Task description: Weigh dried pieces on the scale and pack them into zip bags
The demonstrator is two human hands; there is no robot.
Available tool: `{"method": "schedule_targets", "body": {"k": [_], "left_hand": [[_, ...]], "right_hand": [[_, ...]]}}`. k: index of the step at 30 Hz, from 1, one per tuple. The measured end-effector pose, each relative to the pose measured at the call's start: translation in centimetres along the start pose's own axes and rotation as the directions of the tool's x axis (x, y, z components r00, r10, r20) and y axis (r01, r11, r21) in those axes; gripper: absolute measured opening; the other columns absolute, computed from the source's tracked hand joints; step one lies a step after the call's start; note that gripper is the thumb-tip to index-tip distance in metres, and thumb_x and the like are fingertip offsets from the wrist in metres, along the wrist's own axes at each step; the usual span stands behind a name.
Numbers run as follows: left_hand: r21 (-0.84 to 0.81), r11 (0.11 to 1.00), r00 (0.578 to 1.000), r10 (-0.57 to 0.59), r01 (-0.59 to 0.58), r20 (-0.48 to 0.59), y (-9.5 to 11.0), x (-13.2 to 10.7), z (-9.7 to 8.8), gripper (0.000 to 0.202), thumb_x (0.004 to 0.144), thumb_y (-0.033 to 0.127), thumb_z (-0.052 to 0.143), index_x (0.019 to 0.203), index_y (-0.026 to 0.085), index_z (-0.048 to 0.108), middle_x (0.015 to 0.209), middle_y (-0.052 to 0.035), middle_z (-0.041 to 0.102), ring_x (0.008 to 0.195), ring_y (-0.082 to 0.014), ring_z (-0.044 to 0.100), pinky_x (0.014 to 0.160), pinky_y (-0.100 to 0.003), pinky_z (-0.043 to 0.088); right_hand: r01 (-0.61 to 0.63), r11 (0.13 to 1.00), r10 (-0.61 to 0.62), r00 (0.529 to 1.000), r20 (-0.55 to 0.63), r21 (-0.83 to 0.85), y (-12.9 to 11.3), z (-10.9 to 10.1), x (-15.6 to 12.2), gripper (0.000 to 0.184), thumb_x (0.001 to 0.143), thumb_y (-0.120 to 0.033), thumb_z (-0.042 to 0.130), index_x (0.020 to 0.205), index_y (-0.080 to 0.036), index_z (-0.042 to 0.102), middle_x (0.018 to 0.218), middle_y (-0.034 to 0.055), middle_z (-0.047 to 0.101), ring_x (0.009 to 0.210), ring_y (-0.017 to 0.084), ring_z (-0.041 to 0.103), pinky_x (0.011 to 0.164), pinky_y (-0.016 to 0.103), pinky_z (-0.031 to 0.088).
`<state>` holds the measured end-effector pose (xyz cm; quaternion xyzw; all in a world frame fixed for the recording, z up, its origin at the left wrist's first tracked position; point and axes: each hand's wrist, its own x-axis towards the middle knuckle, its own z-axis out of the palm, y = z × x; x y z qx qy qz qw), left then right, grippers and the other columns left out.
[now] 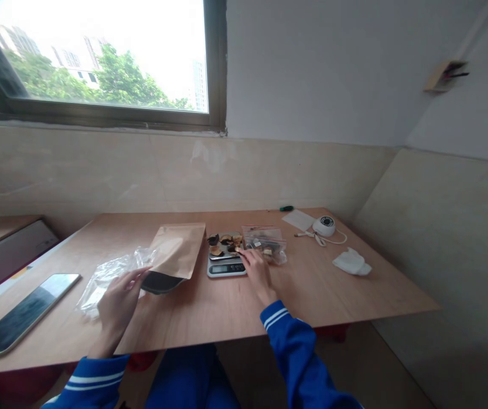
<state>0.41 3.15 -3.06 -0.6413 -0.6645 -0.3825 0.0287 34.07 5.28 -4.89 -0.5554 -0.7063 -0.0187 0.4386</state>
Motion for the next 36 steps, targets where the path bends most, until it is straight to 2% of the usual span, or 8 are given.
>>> {"method": "schedule_targets", "body": {"k": [4,8,15,21,26,30,33,36], "left_hand": [[0.096,0.981,0.976,0.180,-0.168,-0.126,-1.3,-1.5,2.5,0.030,0.092,0.037,0.044,0.103,0.027,0.070,0.085,-0.0026,0.070,0.073,-0.0176,0.054,0.066,-0.027,0.038],[0.143,0.958,0.950,0.269,-0.247,-0.161,-2.0,-2.0,3.2,0.030,0.092,0.034,0.045,0.106,0.027,0.071,0.075,-0.0028,0.068,0.066,-0.0173,0.050,0.068,-0.028,0.038],[0.139,0.947,0.941,0.308,-0.289,-0.139,-2.0,-2.0,3.2,0.027,0.091,0.032,0.048,0.107,0.028,0.070,0.076,-0.0020,0.068,0.065,-0.0177,0.048,0.069,-0.029,0.037],[0.127,0.948,0.938,0.310,-0.292,-0.158,-2.0,-2.0,3.2,0.027,0.091,0.032,0.048,0.106,0.028,0.070,0.073,-0.0014,0.067,0.065,-0.0174,0.048,0.069,-0.028,0.037],[0.132,0.946,0.938,0.314,-0.296,-0.147,-1.8,-2.0,3.0,0.027,0.091,0.033,0.048,0.105,0.028,0.071,0.074,-0.0015,0.067,0.065,-0.0173,0.049,0.068,-0.028,0.037],[0.131,0.954,0.950,0.285,-0.268,-0.131,-1.7,-2.0,2.9,0.028,0.092,0.035,0.047,0.104,0.028,0.071,0.075,-0.0023,0.068,0.066,-0.0174,0.050,0.069,-0.028,0.038],[0.121,0.959,0.952,0.271,-0.255,-0.141,-1.5,-2.1,2.8,0.029,0.092,0.035,0.046,0.104,0.028,0.071,0.076,-0.0022,0.068,0.067,-0.0176,0.050,0.069,-0.028,0.038],[0.126,0.964,0.954,0.254,-0.236,-0.160,-1.4,-2.0,2.7,0.029,0.092,0.034,0.046,0.103,0.027,0.071,0.076,-0.0023,0.068,0.067,-0.0177,0.050,0.069,-0.028,0.037]], "right_hand": [[0.068,0.980,-0.055,0.996,0.076,-0.187,0.2,1.2,0.7,0.031,0.094,-0.018,0.041,0.115,-0.020,0.065,0.097,0.0074,0.069,0.093,0.022,0.060,0.087,0.038,0.047],[0.097,0.959,-0.065,0.990,0.126,-0.267,0.5,1.8,0.4,0.032,0.094,-0.022,0.043,0.118,-0.022,0.063,0.105,0.0082,0.066,0.100,0.023,0.058,0.089,0.039,0.046],[0.087,0.963,-0.063,0.993,0.097,-0.256,-0.5,2.0,0.9,0.033,0.093,-0.026,0.042,0.119,-0.020,0.062,0.121,0.0113,0.057,0.110,0.025,0.052,0.095,0.042,0.042],[0.166,0.940,-0.101,0.970,0.222,-0.299,-3.9,4.4,3.3,0.031,0.088,-0.034,0.054,0.113,-0.018,0.064,0.138,0.0166,0.044,0.125,0.033,0.039,0.102,0.053,0.032],[0.130,0.939,-0.052,0.968,0.244,-0.317,-4.9,5.9,3.9,0.015,0.087,-0.025,0.057,0.093,-0.019,0.069,0.124,0.0151,0.055,0.120,0.031,0.042,0.101,0.053,0.030],[0.100,0.957,-0.064,0.988,0.138,-0.272,-4.4,4.6,3.5,0.016,0.089,-0.024,0.055,0.089,-0.023,0.070,0.112,0.0086,0.062,0.110,0.027,0.047,0.096,0.047,0.033],[0.007,0.981,-0.011,1.000,-0.020,-0.196,-3.3,2.1,2.5,0.016,0.089,-0.029,0.055,0.091,-0.025,0.070,0.105,0.0057,0.064,0.102,0.024,0.051,0.092,0.042,0.035],[-0.052,0.985,0.029,0.991,-0.134,-0.167,-1.2,-0.7,0.0,0.018,0.090,-0.032,0.053,0.092,-0.025,0.070,0.098,0.0052,0.064,0.096,0.023,0.053,0.088,0.039,0.037]]}}
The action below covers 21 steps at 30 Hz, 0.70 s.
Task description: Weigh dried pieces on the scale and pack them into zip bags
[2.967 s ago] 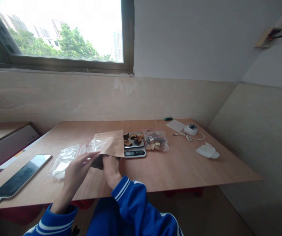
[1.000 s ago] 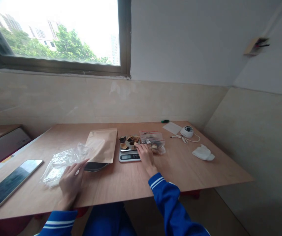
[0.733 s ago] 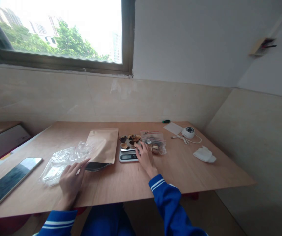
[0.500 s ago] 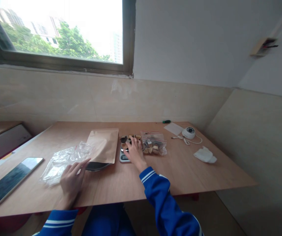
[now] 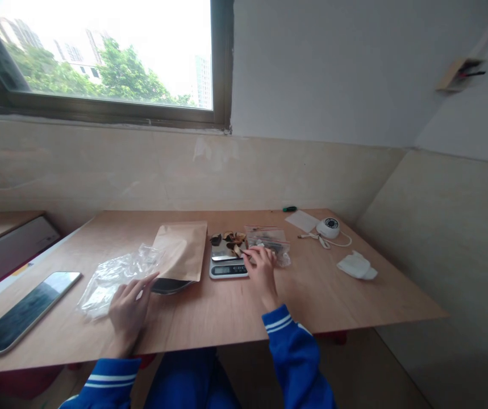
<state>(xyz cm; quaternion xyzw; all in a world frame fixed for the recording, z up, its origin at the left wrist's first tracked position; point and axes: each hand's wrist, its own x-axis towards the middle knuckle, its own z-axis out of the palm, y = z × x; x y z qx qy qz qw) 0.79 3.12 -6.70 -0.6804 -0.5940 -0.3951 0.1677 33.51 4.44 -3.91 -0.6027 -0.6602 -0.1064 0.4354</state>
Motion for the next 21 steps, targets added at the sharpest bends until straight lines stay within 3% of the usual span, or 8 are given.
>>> {"method": "schedule_targets", "body": {"k": [4,9,14,18,21], "left_hand": [[0.074,0.997,0.999,-0.029,0.028,0.016,0.1,0.2,0.0,0.032,0.093,0.034,0.042,0.104,0.024,0.070,0.079,-0.0040,0.068,0.068,-0.0192,0.050,0.069,-0.030,0.036],[0.146,0.987,0.993,-0.080,0.067,0.089,0.3,0.4,-0.1,0.035,0.093,0.031,0.036,0.107,0.022,0.067,0.089,-0.0058,0.068,0.073,-0.0213,0.051,0.069,-0.032,0.036],[0.191,0.975,0.981,-0.144,0.117,0.133,0.0,0.4,0.2,0.035,0.092,0.032,0.037,0.108,0.021,0.066,0.093,-0.0064,0.069,0.072,-0.0214,0.050,0.069,-0.033,0.036],[0.197,0.978,0.981,-0.107,0.074,0.162,-0.4,0.1,0.6,0.033,0.091,0.030,0.038,0.110,0.020,0.064,0.096,-0.0077,0.066,0.076,-0.0222,0.052,0.071,-0.034,0.037],[0.161,0.980,0.982,-0.137,0.116,0.127,-0.5,0.2,0.9,0.033,0.089,0.024,0.039,0.111,0.019,0.062,0.100,-0.0090,0.062,0.085,-0.0234,0.054,0.077,-0.036,0.040]], "right_hand": [[-0.024,0.993,0.022,1.000,-0.015,-0.116,4.0,-2.4,-4.4,0.021,0.090,-0.032,0.051,0.092,-0.024,0.070,0.096,0.0065,0.065,0.091,0.023,0.054,0.086,0.040,0.038],[-0.042,0.972,0.064,0.994,0.088,-0.231,6.8,-2.8,-7.9,0.022,0.089,-0.031,0.050,0.094,-0.026,0.070,0.100,0.0088,0.062,0.090,0.025,0.054,0.081,0.041,0.041],[-0.060,0.980,0.087,0.987,0.138,-0.188,7.3,-2.4,-8.0,0.028,0.088,-0.033,0.049,0.110,-0.027,0.063,0.111,0.0103,0.057,0.097,0.027,0.052,0.082,0.042,0.045],[-0.053,0.979,0.079,0.989,0.125,-0.196,7.0,-2.6,-8.0,0.028,0.089,-0.032,0.047,0.112,-0.026,0.062,0.116,0.0116,0.056,0.101,0.028,0.051,0.084,0.044,0.044],[-0.063,0.980,0.088,0.988,0.124,-0.191,6.8,-2.7,-8.0,0.027,0.089,-0.031,0.048,0.110,-0.023,0.061,0.118,0.0126,0.055,0.105,0.029,0.050,0.087,0.046,0.043]]}}
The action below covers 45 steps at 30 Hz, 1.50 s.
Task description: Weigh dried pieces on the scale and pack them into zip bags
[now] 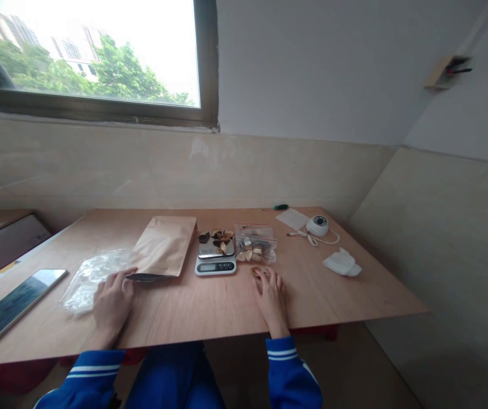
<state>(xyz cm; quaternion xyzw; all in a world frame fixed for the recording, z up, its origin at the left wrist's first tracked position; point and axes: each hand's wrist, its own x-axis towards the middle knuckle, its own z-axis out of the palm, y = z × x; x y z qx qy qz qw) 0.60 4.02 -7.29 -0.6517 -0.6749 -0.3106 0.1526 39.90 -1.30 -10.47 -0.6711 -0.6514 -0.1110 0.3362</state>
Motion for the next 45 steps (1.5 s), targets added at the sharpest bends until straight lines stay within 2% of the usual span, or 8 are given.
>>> {"method": "schedule_targets", "body": {"k": [5,10,19,30,33,38,41,45], "left_hand": [[-0.322,0.943,0.974,-0.146,0.085,-0.173,0.3,0.6,-0.5,0.033,0.085,0.018,0.040,0.112,0.012,0.059,0.112,-0.0149,0.055,0.102,-0.0243,0.054,0.086,-0.037,0.047],[-0.308,0.950,0.898,-0.182,0.055,-0.401,2.0,-0.1,-2.6,0.026,0.087,0.016,0.041,0.108,0.012,0.057,0.108,-0.0144,0.060,0.110,-0.0250,0.052,0.094,-0.042,0.045],[-0.396,0.809,0.822,0.175,-0.433,-0.542,10.0,-3.3,-4.4,0.038,0.079,0.002,0.057,0.112,0.020,0.056,0.102,-0.0056,0.062,0.095,-0.0164,0.062,0.083,-0.031,0.052],[-0.202,0.915,0.750,0.144,-0.350,-0.646,4.7,1.0,-3.7,0.029,0.082,0.005,0.056,0.100,0.026,0.066,0.097,-0.0034,0.068,0.095,-0.0168,0.063,0.087,-0.031,0.043],[-0.143,0.930,0.800,0.204,-0.338,-0.564,4.8,1.7,-2.7,0.031,0.084,0.005,0.050,0.097,0.028,0.067,0.098,-0.0010,0.070,0.097,-0.0164,0.063,0.089,-0.032,0.037],[-0.152,0.971,0.981,0.168,-0.182,-0.098,4.3,1.2,-1.1,0.043,0.081,0.002,0.040,0.111,0.025,0.061,0.120,-0.0051,0.064,0.106,-0.0200,0.060,0.093,-0.038,0.029],[-0.188,0.979,0.993,0.096,-0.082,0.067,3.0,0.7,-0.4,0.052,0.077,0.000,0.036,0.118,0.024,0.056,0.129,-0.0071,0.059,0.115,-0.0212,0.055,0.093,-0.038,0.027],[-0.208,0.977,0.990,0.069,-0.042,0.121,1.7,0.6,0.0,0.051,0.079,0.005,0.037,0.123,0.025,0.054,0.133,-0.0074,0.056,0.121,-0.0217,0.052,0.096,-0.038,0.026]], "right_hand": [[-0.048,0.998,0.050,0.998,-0.026,0.049,-0.2,-0.5,0.1,0.027,0.089,-0.028,0.047,0.113,-0.021,0.059,0.120,0.0130,0.054,0.106,0.029,0.050,0.088,0.046,0.042],[-0.059,0.982,0.072,0.995,-0.068,0.177,-1.9,-2.0,0.3,0.023,0.091,-0.024,0.045,0.105,-0.023,0.063,0.111,0.0097,0.059,0.103,0.026,0.052,0.090,0.044,0.040],[0.096,0.866,-0.198,0.967,0.160,0.491,-13.7,-3.7,0.0,0.020,0.091,-0.017,0.048,0.100,-0.025,0.065,0.103,0.0041,0.061,0.096,0.019,0.054,0.087,0.035,0.041],[-0.106,0.994,0.104,0.994,-0.040,-0.037,-1.3,-1.4,-1.5,0.027,0.086,-0.022,0.044,0.107,-0.017,0.061,0.108,0.0130,0.060,0.094,0.028,0.051,0.084,0.043,0.041],[-0.113,0.992,0.110,0.993,-0.050,-0.054,-0.6,-1.2,-2.0,0.028,0.087,-0.023,0.043,0.107,-0.016,0.060,0.108,0.0139,0.060,0.095,0.029,0.051,0.084,0.043,0.041],[-0.111,0.994,0.111,0.993,-0.050,0.006,0.3,-0.8,-1.8,0.026,0.089,-0.025,0.042,0.102,-0.015,0.062,0.099,0.0134,0.063,0.091,0.027,0.053,0.082,0.041,0.042],[-0.123,0.992,0.123,0.992,-0.024,-0.011,0.9,-0.9,-1.5,0.025,0.090,-0.025,0.042,0.092,-0.018,0.065,0.092,0.0109,0.065,0.086,0.026,0.054,0.080,0.039,0.041],[-0.129,0.990,0.128,0.992,-0.020,-0.048,1.0,-1.2,-1.3,0.026,0.090,-0.025,0.041,0.088,-0.019,0.065,0.089,0.0101,0.065,0.085,0.026,0.054,0.079,0.039,0.041]]}}
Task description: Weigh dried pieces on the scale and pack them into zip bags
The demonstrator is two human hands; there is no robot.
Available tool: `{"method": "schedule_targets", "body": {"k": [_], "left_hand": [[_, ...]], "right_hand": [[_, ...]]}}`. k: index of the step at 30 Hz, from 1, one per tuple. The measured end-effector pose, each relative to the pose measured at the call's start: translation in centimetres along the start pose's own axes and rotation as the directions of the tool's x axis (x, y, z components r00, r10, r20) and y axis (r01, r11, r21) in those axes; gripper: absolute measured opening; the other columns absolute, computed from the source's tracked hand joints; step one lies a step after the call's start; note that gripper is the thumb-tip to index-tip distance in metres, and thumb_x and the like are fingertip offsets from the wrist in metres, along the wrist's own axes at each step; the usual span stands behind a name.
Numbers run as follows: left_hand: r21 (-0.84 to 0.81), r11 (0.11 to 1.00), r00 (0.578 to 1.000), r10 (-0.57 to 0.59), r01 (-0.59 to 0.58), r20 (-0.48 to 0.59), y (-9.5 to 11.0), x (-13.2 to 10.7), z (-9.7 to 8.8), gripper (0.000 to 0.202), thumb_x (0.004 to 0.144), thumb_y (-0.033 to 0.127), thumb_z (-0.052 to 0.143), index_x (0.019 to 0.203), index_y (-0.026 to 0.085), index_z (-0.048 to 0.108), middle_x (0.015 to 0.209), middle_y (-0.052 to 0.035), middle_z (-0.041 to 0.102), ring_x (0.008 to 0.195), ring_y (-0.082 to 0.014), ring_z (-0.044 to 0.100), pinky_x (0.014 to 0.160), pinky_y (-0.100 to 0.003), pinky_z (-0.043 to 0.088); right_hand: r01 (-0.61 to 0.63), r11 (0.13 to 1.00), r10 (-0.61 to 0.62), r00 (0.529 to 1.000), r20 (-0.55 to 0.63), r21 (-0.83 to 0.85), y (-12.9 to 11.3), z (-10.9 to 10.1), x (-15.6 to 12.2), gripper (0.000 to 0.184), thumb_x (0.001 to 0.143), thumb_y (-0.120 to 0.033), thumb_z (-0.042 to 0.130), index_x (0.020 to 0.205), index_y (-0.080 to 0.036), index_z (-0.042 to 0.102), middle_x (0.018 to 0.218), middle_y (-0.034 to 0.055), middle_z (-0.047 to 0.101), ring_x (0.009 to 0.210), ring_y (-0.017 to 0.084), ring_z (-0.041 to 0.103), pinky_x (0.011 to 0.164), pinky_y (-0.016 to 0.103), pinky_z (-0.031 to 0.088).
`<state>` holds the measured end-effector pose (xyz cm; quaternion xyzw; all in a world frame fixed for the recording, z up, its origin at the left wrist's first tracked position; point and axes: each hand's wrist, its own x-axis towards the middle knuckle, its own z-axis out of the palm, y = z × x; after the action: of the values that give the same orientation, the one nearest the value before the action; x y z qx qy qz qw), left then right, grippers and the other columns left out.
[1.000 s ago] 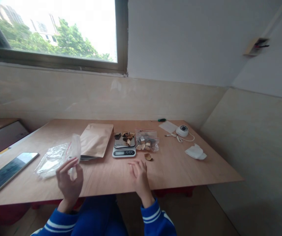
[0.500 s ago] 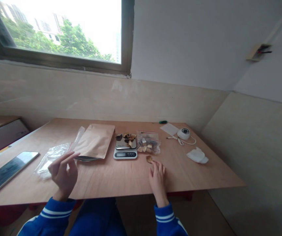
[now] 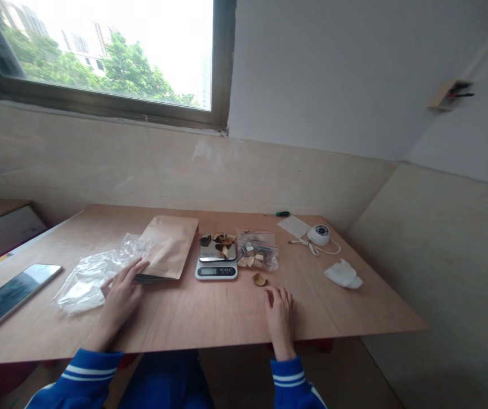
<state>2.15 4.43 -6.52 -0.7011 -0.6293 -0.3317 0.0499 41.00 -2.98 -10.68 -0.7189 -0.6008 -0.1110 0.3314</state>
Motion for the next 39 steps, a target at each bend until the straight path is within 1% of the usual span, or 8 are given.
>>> {"method": "schedule_targets", "body": {"k": [6,9,13,19,26,34,37,39], "left_hand": [[-0.004,1.000,1.000,-0.008,0.008,-0.019,-1.2,0.7,0.1,0.037,0.088,0.020,0.039,0.118,0.026,0.059,0.130,-0.0075,0.059,0.116,-0.0236,0.056,0.098,-0.041,0.027],[-0.016,1.000,0.998,0.000,-0.001,-0.064,-2.0,1.2,-0.3,0.030,0.091,0.030,0.040,0.108,0.026,0.064,0.115,-0.0045,0.068,0.104,-0.0228,0.062,0.094,-0.038,0.032],[-0.012,0.997,0.985,0.069,-0.071,-0.156,-2.1,2.3,-1.8,0.031,0.091,0.040,0.042,0.097,0.025,0.068,0.092,-0.0029,0.073,0.087,-0.0221,0.065,0.081,-0.034,0.039],[-0.019,0.991,0.945,0.118,-0.130,-0.304,0.7,4.8,-5.0,0.034,0.092,0.045,0.043,0.092,0.025,0.070,0.086,-0.0024,0.073,0.080,-0.0198,0.064,0.077,-0.032,0.041],[0.011,0.987,0.943,0.155,-0.159,-0.295,4.6,6.9,-7.7,0.027,0.087,0.046,0.052,0.086,0.028,0.072,0.078,0.0005,0.071,0.070,-0.0163,0.064,0.064,-0.027,0.039],[-0.252,0.968,0.978,-0.059,0.007,-0.202,6.1,5.7,-8.3,0.023,0.081,0.047,0.060,0.083,0.029,0.073,0.080,0.0029,0.073,0.068,-0.0142,0.067,0.060,-0.023,0.043],[-0.312,0.949,0.979,-0.110,0.052,-0.170,6.5,5.4,-8.3,0.024,0.079,0.049,0.061,0.083,0.028,0.073,0.078,0.0030,0.073,0.066,-0.0143,0.067,0.057,-0.023,0.044],[-0.304,0.951,0.981,-0.105,0.052,-0.163,7.0,5.2,-8.1,0.024,0.079,0.049,0.061,0.083,0.028,0.073,0.075,0.0036,0.073,0.065,-0.0141,0.067,0.056,-0.022,0.044]], "right_hand": [[0.007,1.000,-0.007,1.000,-0.010,-0.008,-0.4,0.3,0.1,0.028,0.088,-0.026,0.041,0.104,-0.017,0.062,0.098,0.0116,0.064,0.092,0.028,0.054,0.081,0.041,0.042],[0.047,0.999,-0.047,0.998,0.035,0.019,0.0,0.3,0.9,0.029,0.087,-0.025,0.041,0.108,-0.017,0.060,0.106,0.0118,0.063,0.097,0.028,0.054,0.084,0.042,0.042],[0.092,0.991,-0.105,0.984,0.145,0.093,0.7,0.2,2.4,0.026,0.086,-0.024,0.041,0.101,-0.019,0.062,0.108,0.0094,0.064,0.099,0.025,0.056,0.084,0.039,0.043],[0.090,0.992,-0.106,0.979,0.175,0.093,0.7,0.0,3.3,0.024,0.086,-0.025,0.042,0.094,-0.019,0.064,0.097,0.0078,0.069,0.091,0.024,0.061,0.080,0.037,0.044],[0.127,0.988,-0.141,0.975,0.173,0.089,-0.3,-0.7,3.4,0.029,0.090,-0.032,0.042,0.082,-0.019,0.067,0.086,0.0069,0.070,0.082,0.022,0.063,0.075,0.034,0.043],[0.139,0.990,-0.141,0.972,0.190,0.022,-1.6,-1.2,3.2,0.031,0.090,-0.034,0.043,0.080,-0.020,0.067,0.086,0.0076,0.069,0.085,0.025,0.063,0.076,0.038,0.043],[0.122,0.975,-0.153,0.974,0.166,0.183,-4.1,-2.9,3.1,0.029,0.091,-0.034,0.042,0.090,-0.019,0.067,0.097,0.0097,0.068,0.092,0.025,0.063,0.082,0.039,0.047],[0.127,0.919,-0.200,0.966,0.163,0.374,-7.3,-4.8,3.2,0.030,0.092,-0.034,0.041,0.100,-0.019,0.066,0.105,0.0106,0.067,0.100,0.023,0.062,0.089,0.038,0.048]]}}
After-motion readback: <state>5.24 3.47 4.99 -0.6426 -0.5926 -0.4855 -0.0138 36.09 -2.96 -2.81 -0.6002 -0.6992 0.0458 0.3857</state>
